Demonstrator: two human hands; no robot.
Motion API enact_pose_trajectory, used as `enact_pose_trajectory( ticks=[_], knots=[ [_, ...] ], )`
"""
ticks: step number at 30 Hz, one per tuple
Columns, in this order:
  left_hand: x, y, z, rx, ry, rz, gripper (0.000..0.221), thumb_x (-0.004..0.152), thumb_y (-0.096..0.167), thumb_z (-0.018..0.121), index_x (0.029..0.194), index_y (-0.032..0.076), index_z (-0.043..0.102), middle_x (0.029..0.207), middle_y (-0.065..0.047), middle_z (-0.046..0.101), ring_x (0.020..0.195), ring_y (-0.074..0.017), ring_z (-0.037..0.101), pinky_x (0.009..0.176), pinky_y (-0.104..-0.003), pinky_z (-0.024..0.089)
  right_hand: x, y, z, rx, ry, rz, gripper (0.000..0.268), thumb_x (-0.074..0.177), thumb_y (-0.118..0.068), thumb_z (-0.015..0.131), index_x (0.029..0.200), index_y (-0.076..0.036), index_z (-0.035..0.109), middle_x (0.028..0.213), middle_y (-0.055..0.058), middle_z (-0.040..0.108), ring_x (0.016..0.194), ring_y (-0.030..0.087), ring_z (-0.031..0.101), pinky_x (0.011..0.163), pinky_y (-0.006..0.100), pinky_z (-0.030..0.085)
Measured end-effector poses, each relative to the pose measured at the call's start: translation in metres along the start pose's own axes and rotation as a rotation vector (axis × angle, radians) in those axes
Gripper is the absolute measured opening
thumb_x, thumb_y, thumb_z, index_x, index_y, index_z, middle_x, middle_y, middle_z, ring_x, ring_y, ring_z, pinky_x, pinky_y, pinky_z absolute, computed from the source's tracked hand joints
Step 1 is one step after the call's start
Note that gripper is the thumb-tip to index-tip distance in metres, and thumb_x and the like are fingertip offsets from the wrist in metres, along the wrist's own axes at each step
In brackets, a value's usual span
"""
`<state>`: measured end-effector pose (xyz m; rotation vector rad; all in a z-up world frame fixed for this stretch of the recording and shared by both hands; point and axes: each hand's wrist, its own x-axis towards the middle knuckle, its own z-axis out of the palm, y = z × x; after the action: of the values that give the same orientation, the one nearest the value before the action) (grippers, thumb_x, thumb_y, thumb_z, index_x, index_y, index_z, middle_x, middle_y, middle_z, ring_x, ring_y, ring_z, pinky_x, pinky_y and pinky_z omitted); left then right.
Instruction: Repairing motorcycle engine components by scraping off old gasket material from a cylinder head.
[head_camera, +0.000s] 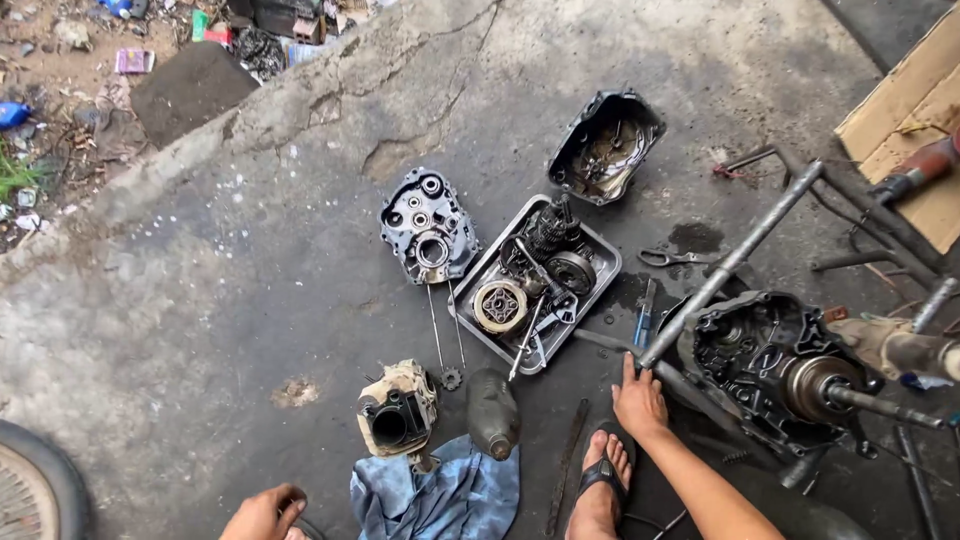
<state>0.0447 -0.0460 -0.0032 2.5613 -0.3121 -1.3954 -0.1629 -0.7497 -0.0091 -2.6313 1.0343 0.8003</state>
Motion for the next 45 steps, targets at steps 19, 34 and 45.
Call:
enact_pose_trajectory(
  ticks=[19, 34, 45],
  knots=[
    [-0.006, 0.077, -0.019, 0.36, -0.095, 0.059, 0.025, 0.093, 0.036, 0.069, 0.11, 0.019, 0.072, 0.111, -0.006, 0.078, 0.116, -0.026, 0.071, 0.1, -0.04, 0.058, 0.072, -0.002, 0.021, 0.208, 0.391, -0.136, 0.031, 0.098, -0.035, 0.059, 0.109, -0.006, 0.066, 0.105, 0.02, 0.073, 0.1, 0.041, 0.071, 0.087, 0.05, 0.057],
    [0.007, 0.091, 0.01, 0.33, -0.281, 0.21, 0.023, 0.095, 0.024, 0.062, 0.114, 0.016, 0.07, 0.109, -0.006, 0.077, 0.112, -0.0234, 0.075, 0.093, -0.04, 0.059, 0.144, -0.008, 0.021, 0.259, 0.489, -0.043, 0.036, 0.101, -0.039, 0.058, 0.118, -0.009, 0.067, 0.114, 0.026, 0.07, 0.107, 0.048, 0.067, 0.092, 0.059, 0.053],
    [0.032, 0.081, 0.017, 0.377, -0.248, 0.364, 0.021, 0.092, 0.023, 0.067, 0.107, 0.008, 0.066, 0.098, -0.015, 0.075, 0.104, -0.0333, 0.073, 0.087, -0.045, 0.058, 0.183, -0.006, 0.059, 0.485, 0.544, -0.061, 0.034, 0.084, -0.031, 0.079, 0.101, -0.004, 0.071, 0.106, 0.021, 0.072, 0.105, 0.042, 0.068, 0.094, 0.051, 0.054]
  ],
)
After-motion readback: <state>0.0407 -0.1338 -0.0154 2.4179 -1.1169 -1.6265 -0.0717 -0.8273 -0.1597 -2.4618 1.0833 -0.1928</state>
